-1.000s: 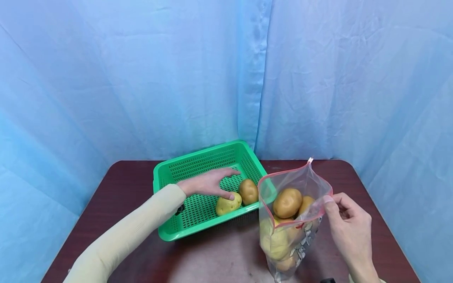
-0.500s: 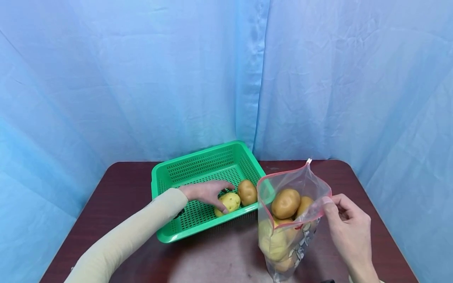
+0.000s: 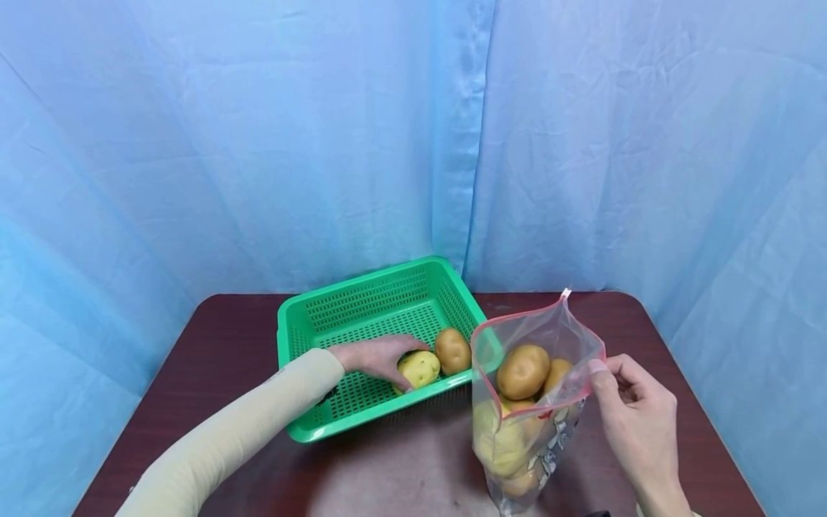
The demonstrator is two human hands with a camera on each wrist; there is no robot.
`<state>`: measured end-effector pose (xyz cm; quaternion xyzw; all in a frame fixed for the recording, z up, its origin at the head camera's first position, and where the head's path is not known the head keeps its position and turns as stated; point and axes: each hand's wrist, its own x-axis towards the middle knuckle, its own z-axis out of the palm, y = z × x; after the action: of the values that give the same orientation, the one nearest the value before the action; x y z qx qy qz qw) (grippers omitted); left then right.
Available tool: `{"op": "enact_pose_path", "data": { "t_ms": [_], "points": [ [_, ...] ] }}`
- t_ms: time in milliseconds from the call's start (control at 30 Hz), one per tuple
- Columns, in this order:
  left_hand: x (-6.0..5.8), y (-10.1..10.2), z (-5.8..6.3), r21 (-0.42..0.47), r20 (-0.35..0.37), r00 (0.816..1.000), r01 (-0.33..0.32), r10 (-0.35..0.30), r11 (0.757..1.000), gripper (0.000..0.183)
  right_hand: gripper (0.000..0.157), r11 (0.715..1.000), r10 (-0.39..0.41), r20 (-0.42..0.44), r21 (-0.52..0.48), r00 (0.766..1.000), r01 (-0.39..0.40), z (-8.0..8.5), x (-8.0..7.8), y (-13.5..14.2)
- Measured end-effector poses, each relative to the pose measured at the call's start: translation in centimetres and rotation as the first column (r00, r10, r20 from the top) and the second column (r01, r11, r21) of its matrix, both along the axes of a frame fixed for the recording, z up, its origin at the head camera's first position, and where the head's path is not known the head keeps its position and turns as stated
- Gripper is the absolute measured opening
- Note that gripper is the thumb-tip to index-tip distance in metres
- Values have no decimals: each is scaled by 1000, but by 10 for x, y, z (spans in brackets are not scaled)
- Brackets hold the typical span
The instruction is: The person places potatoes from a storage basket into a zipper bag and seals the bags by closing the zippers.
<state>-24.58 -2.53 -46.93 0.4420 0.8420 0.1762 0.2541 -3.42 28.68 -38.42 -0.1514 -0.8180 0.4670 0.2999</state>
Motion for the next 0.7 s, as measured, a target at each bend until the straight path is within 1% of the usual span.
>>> {"op": "enact_pose_path", "data": {
  "t_ms": [167,233,300,367,500,567,700],
  "points": [
    [1,1,1,4,6,1000,13,-13,1000,73,20,1000,1,-4,-5,1000,-1,-1,0,1],
    [1,1,2,7,-8,1000,12,-12,1000,74,20,1000,10,-8,-7,1000,-10,-2,-1,0],
    [1,1,4,15,-29,1000,-2,2,1000,76,21,1000,19,-14,-11,1000,-19,-2,-2,0],
    [0,1,8,34,-47,998,-27,28,999,76,21,999,30,-22,-15,999,-31,-1,-3,0],
    [-4,-2,22,86,-46,995,-81,85,993,70,20,999,40,-30,-24,999,-41,-1,-5,0],
    [-7,-4,28,113,-49,995,-84,90,990,66,20,999,41,-30,-28,999,-42,-2,-6,0],
    [-8,-7,38,166,-52,995,-71,80,984,67,20,999,33,-27,-24,999,-34,-3,-7,0]
  ]
}}
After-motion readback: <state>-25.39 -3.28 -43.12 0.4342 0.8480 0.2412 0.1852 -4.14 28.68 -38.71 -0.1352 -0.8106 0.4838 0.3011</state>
